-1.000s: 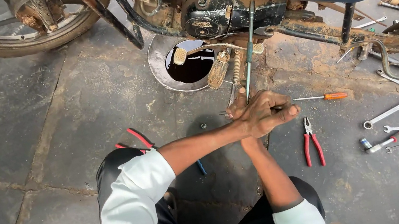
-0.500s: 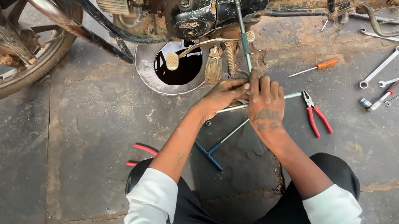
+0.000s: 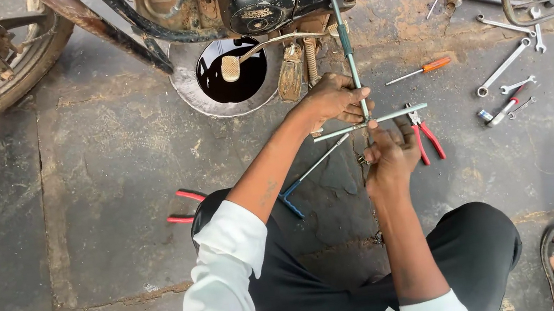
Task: Maintain and repair a motorcycle by draining engine oil and inspecting the engine cover and drive chain.
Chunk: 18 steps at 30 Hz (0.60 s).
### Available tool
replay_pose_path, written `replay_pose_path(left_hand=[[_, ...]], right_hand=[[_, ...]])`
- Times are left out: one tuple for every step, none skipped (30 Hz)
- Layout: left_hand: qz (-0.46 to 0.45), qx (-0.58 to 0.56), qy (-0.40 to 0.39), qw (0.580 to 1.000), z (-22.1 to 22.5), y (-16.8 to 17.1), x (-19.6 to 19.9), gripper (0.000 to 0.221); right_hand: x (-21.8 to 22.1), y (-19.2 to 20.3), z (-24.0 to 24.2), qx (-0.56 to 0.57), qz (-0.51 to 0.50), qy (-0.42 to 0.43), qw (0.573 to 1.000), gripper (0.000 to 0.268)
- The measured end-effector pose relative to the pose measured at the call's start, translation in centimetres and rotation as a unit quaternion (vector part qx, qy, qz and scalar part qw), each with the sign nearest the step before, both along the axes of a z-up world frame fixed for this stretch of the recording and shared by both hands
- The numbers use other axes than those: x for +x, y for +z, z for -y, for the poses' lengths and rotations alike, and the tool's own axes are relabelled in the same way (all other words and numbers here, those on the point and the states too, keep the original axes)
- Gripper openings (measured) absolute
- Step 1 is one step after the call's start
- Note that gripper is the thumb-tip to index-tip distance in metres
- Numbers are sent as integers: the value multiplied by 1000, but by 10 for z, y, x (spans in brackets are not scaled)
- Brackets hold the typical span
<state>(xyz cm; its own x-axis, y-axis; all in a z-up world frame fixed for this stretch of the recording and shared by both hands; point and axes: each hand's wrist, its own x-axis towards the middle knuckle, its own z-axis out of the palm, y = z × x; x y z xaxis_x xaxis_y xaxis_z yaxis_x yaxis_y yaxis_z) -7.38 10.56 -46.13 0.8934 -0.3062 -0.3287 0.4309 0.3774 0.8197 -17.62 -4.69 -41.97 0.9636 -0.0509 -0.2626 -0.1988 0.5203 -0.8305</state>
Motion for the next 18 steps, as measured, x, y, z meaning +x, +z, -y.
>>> replay_pose_path(left_hand=[[0, 0, 0, 1000, 1, 1, -2, 30], [15, -4, 6, 1000, 2, 4, -1, 32], [30, -7, 11, 999, 3, 8, -1, 34], [34, -7, 11, 999, 4, 7, 0, 34], [41, -11, 11, 999, 4, 5, 1, 35], [48, -14, 12, 999, 2, 4, 2, 36], [53, -13, 14, 998, 1, 6, 3, 36], [55, -13, 4, 998, -1, 8, 6, 35], [56, -12, -5, 998, -4, 10, 9, 34], [56, -14, -3, 998, -2, 7, 9, 34], [53, -5, 5, 999, -1, 4, 10, 33], [48, 6, 12, 999, 1, -1, 9, 32], [47, 6, 12, 999, 2, -2, 7, 32], [54, 3, 9, 999, 1, -1, 10, 32], [61, 0, 5, 998, 0, 1, 13, 32], [60, 1, 7, 998, -1, 10, 8, 32], [58, 12, 19, 998, -2, 18, 3, 33], [53, 23, 28, 998, -2, 24, -3, 34]], right_hand=[[5, -20, 5, 0, 0, 0, 1000, 63], [13, -39, 10, -133, 123, -54, 982, 59], [20, -57, 15, -261, 243, -107, 928, 56], [15, -65, 27, -260, 246, -108, 927, 56], [11, -74, 39, -371, 270, 0, 889, 41], [8, -82, 49, -472, 288, 108, 826, 28], [8, -82, 53, -471, 293, 107, 825, 28], [9, -82, 54, -532, 305, 175, 770, 22], [11, -82, 56, -588, 313, 241, 706, 20], [7, -68, 54, -588, 314, 242, 705, 20], [2, -54, 52, -400, 138, 269, 865, 21], [-4, -42, 50, -173, -52, 270, 946, 30], [-8, -28, 42, -172, -52, 270, 946, 30], [-8, -13, 32, -88, -104, 266, 954, 39], [-8, 3, 21, -3, -155, 259, 953, 52], [-8, 8, 16, -3, -155, 261, 953, 52], [-8, 13, 10, 67, -180, 239, 952, 64], [-9, 17, 6, 137, -206, 214, 945, 77]])
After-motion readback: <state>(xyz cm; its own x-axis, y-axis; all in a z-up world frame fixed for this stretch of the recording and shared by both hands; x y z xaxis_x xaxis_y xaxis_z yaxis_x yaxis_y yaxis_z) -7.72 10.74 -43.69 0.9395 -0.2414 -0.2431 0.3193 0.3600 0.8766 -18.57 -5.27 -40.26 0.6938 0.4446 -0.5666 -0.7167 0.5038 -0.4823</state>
